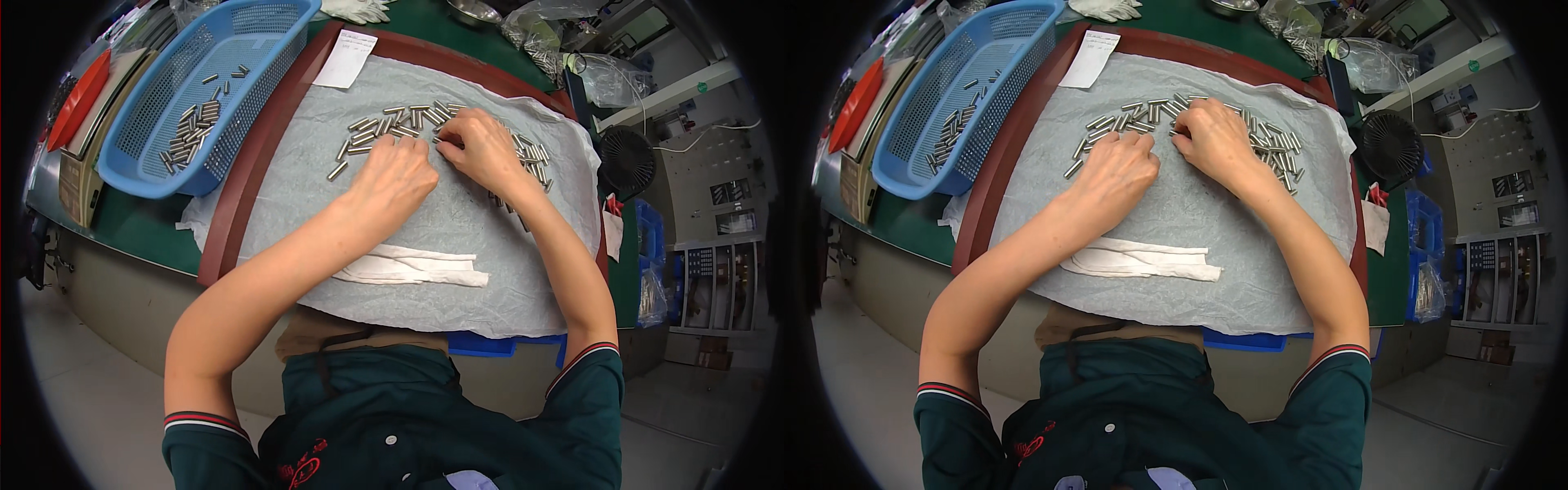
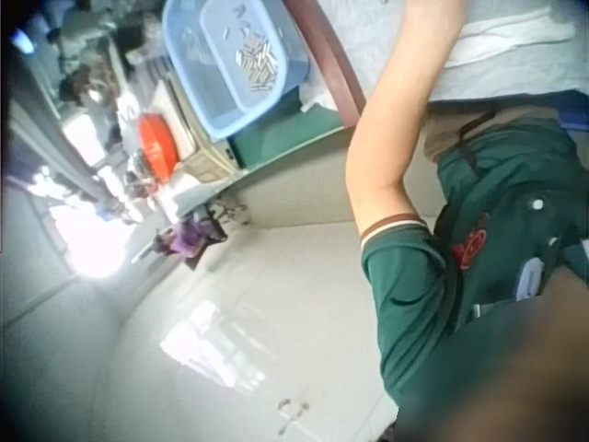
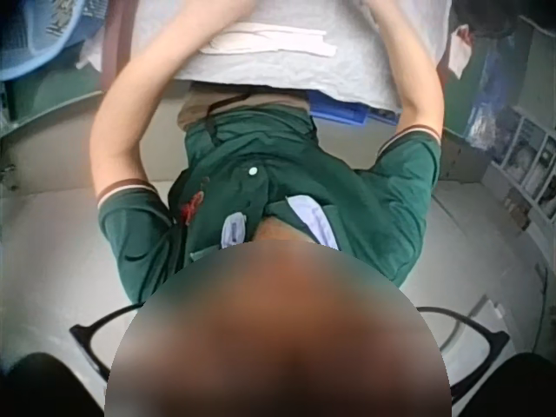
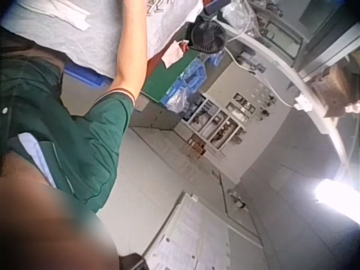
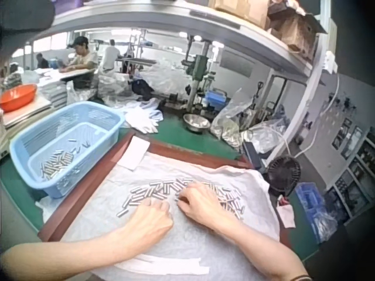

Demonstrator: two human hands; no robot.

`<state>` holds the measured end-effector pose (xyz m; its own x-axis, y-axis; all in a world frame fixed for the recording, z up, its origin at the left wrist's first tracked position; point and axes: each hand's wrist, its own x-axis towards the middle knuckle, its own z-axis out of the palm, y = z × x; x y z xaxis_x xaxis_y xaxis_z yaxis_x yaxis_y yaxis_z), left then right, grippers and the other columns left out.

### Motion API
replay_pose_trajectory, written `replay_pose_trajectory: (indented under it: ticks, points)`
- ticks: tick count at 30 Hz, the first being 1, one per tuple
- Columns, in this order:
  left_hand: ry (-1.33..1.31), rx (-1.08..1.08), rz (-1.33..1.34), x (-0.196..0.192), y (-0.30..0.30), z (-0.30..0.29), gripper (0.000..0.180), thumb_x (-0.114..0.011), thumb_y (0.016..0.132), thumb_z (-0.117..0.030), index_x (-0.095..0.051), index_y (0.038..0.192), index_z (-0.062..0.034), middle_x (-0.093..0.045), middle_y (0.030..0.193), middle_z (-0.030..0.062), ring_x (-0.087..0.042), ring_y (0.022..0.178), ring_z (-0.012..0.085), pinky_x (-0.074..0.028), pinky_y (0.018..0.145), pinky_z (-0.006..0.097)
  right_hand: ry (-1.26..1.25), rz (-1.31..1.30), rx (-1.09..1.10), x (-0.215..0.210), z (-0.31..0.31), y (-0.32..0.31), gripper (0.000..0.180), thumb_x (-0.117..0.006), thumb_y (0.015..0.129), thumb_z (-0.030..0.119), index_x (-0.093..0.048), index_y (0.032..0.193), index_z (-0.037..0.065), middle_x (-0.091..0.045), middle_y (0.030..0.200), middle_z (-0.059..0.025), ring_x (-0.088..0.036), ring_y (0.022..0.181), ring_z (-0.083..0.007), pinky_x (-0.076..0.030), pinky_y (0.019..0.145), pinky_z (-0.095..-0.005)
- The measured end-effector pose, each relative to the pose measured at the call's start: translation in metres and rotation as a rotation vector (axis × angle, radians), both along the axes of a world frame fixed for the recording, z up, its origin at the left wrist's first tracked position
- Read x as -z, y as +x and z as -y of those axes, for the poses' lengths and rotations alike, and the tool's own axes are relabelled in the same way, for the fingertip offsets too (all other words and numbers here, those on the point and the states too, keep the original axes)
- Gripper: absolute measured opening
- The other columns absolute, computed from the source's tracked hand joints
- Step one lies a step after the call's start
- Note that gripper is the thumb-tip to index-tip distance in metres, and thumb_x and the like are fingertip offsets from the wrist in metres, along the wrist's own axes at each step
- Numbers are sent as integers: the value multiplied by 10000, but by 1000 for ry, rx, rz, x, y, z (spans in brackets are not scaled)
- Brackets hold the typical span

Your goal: Sorting and inspecting small cylindrical metal tubes at a factory workbench.

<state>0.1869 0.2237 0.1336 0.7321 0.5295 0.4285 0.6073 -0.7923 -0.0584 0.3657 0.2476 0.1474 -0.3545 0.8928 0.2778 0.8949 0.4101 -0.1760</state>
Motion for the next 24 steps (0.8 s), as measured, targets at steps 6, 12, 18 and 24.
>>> replay_pose_trajectory:
  ticks: [6, 12, 18, 24]
  points:
    - [41, -55, -75, 5, 0, 1, 46, -571, 688, -67, -609, 677, -42, -555, 746, 56, -572, 786, 183, -451, 670, 315, -2, 40, -35, 1, -8, 1, 122, -641, 730, 123, -657, 799, 23, -610, 795, -95, -570, 824, -283, -459, 731, -389]
    - [60, -42, -42, 7, -3, -1, 50, -569, 694, -74, -606, 674, -48, -557, 753, 51, -569, 800, 180, -445, 668, 313, 46, -200, -269, 4, -11, 9, 105, -653, 734, 119, -646, 815, 52, -590, 839, -64, -542, 831, -254, -455, 732, -376]
    - [70, -26, -71, 5, -1, -2, 65, -566, 702, -75, -612, 667, -46, -567, 742, 53, -581, 783, 178, -446, 674, 309, 266, 42, -309, -3, -26, 19, 138, -689, 709, 110, -643, 828, 57, -572, 836, -62, -520, 850, -246, -439, 747, -357]
    - [74, -28, -77, 4, 1, -5, 66, -571, 701, -63, -614, 655, -45, -582, 733, 65, -596, 777, 188, -461, 688, 316, 159, 196, -374, -3, -39, 12, 160, -690, 679, 112, -650, 824, 55, -571, 837, -53, -521, 849, -240, -441, 752, -362]
